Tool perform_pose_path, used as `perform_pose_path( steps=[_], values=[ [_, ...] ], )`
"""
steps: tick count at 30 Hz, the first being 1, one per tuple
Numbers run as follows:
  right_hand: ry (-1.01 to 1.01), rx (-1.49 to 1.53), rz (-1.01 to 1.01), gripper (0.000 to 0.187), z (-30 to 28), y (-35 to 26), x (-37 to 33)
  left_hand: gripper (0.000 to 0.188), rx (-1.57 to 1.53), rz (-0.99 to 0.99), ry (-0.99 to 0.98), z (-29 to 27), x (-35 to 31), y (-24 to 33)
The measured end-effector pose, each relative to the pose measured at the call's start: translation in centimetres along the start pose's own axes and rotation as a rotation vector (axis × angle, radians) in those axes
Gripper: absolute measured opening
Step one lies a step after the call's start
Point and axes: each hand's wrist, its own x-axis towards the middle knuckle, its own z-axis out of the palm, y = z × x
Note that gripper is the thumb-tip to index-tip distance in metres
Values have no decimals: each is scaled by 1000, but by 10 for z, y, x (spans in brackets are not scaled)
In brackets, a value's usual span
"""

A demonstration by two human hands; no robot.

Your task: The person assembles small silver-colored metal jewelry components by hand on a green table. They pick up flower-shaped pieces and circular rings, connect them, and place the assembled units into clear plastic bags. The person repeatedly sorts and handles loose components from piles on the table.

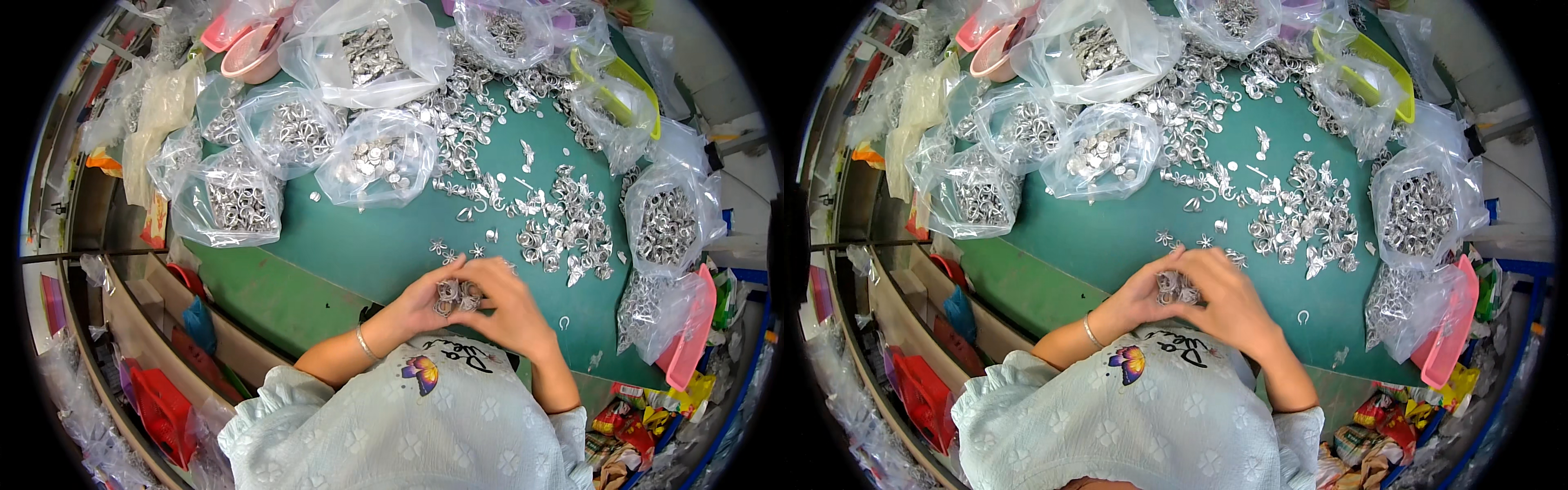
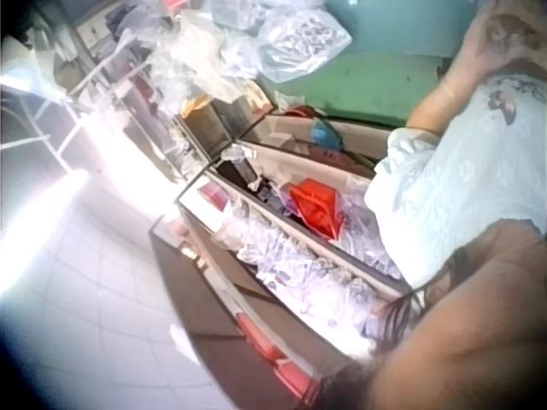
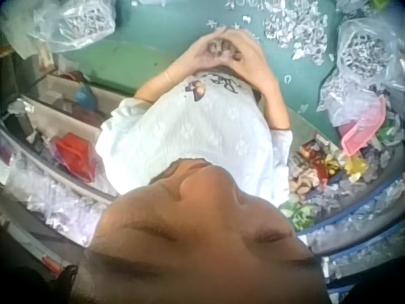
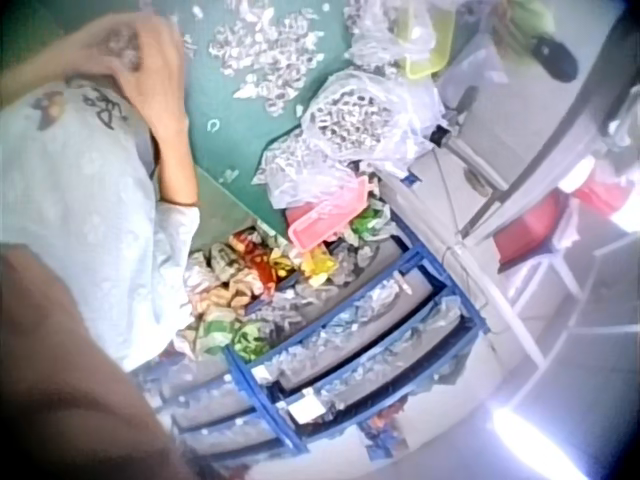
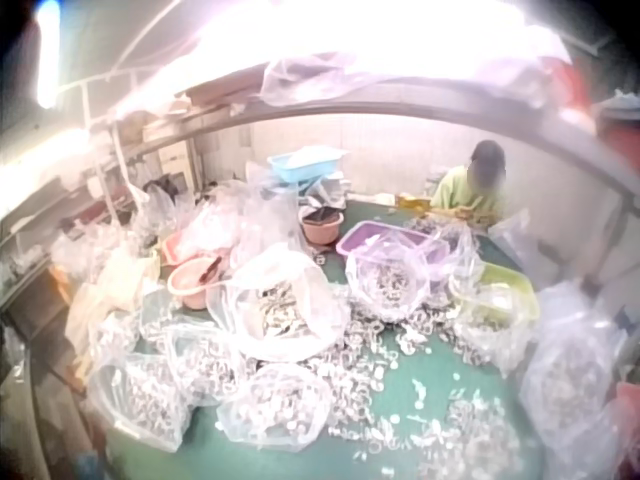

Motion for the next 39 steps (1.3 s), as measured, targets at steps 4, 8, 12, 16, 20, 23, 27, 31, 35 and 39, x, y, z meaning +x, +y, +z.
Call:
perform_pose_path(
  steps=[4,8,12,16,20,23,27,31,35,39],
  values=[
    [264,61,261,17,-13,36,35,36,181,-47,-341,-13,-2,2],
    [329,-461,52,17,11,99,86,36,259,3,-82,16,-11,-6],
    [289,-295,73,14,6,115,85,30,189,9,-168,-4,-10,-7],
    [246,29,380,16,-10,92,70,25,250,49,-203,-8,-9,-6],
    [245,-374,37,25,14,101,82,23,268,68,-136,-5,-7,-6],
    [257,-403,56,22,24,104,92,19,296,98,-137,-7,-7,-7],
    [251,279,485,20,-7,98,76,14,271,140,-116,-10,-11,-6],
    [198,219,481,21,-27,107,55,13,266,147,-101,-11,-10,-4],
    [248,300,495,23,-37,104,52,13,330,176,-96,-2,-14,-7],
    [182,375,647,23,-47,98,42,17,393,195,-102,2,-13,-7]
  ],
)
